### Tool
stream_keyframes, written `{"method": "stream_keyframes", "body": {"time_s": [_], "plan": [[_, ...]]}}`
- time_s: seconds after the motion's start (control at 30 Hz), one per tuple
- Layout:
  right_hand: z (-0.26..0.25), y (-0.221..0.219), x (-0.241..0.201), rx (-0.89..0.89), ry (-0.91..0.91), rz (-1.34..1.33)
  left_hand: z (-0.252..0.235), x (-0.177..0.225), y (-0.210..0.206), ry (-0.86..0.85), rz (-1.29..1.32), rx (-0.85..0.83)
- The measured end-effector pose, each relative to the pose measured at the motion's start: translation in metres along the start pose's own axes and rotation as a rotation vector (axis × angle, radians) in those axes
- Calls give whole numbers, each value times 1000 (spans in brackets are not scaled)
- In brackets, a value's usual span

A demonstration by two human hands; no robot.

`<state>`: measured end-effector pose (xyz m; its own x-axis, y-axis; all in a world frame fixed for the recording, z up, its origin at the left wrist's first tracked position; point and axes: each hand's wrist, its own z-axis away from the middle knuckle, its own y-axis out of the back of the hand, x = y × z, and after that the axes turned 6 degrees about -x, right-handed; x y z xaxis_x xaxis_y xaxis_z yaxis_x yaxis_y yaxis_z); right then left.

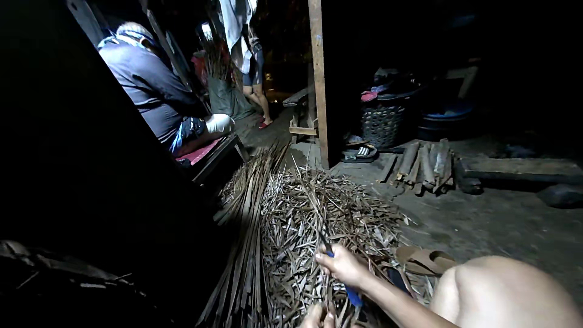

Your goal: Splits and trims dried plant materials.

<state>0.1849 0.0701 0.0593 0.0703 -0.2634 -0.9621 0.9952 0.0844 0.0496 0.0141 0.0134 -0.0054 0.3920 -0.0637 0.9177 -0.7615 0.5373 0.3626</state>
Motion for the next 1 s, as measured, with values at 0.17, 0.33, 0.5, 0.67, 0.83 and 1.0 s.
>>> {"method": "stream_keyframes", "body": {"time_s": [0.17,0.33,0.5,0.67,0.83,1.0], "plan": [[10,-16,11,-44,29,36,-15,19,15,-20,-42,153],[24,-12,39,-22,-167,-31,-24,11,23,-52,-39,340],[49,-7,69,-130,-337,-45,-31,8,30,-98,178,437],[61,-18,68,-215,-360,-58,-34,1,23,-212,177,528],[53,-35,69,-148,-339,-139,-35,-8,18,-316,111,585],[51,-45,63,-161,-321,-159,-37,-10,14,-376,67,629]]}}
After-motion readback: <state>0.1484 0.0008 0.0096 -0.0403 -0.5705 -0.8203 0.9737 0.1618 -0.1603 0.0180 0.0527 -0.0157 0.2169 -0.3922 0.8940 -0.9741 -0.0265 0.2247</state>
